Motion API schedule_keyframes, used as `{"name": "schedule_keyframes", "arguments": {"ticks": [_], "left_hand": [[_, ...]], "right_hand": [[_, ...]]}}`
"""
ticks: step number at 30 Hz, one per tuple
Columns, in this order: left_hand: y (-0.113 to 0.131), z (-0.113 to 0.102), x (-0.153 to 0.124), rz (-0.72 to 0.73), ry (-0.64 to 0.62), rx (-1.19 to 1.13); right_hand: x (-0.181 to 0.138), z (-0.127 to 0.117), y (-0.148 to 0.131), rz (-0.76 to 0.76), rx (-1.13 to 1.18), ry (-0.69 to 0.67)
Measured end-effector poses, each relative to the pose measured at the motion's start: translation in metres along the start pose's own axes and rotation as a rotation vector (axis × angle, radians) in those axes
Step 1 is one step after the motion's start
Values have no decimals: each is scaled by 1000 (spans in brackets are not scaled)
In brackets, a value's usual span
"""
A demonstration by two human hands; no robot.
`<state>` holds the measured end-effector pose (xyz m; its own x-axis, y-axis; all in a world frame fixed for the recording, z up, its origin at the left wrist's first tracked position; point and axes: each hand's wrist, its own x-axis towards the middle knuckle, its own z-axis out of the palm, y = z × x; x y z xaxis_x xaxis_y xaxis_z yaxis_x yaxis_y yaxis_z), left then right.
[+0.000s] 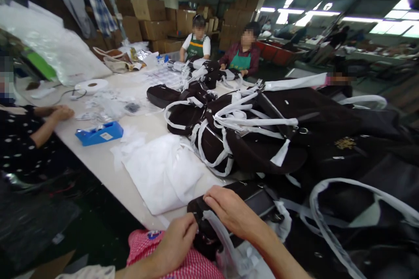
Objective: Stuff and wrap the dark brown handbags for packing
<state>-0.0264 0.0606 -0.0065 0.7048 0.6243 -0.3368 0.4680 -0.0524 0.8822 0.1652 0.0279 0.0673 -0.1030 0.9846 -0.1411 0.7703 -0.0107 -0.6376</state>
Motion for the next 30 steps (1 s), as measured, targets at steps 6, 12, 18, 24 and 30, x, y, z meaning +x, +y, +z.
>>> {"name": "schedule_keyframes", "arguments": {"ticks": [6, 12, 18, 24, 30], "left_hand": [[-1, -4, -3, 81, -6, 90], [-6, -5, 0, 93, -31, 90], [-1, -12, 9, 61, -107, -40], [6, -14, 12, -228, -352, -203], [17, -20, 16, -432, -476, -443]], "right_hand": [[-8, 47, 20, 221, 183, 18], [1, 56, 13, 264, 519, 34], [-3, 68, 8, 200, 658, 281], [-28, 84, 2, 175, 590, 510], [-61, 104, -3, 7, 271, 639]]}}
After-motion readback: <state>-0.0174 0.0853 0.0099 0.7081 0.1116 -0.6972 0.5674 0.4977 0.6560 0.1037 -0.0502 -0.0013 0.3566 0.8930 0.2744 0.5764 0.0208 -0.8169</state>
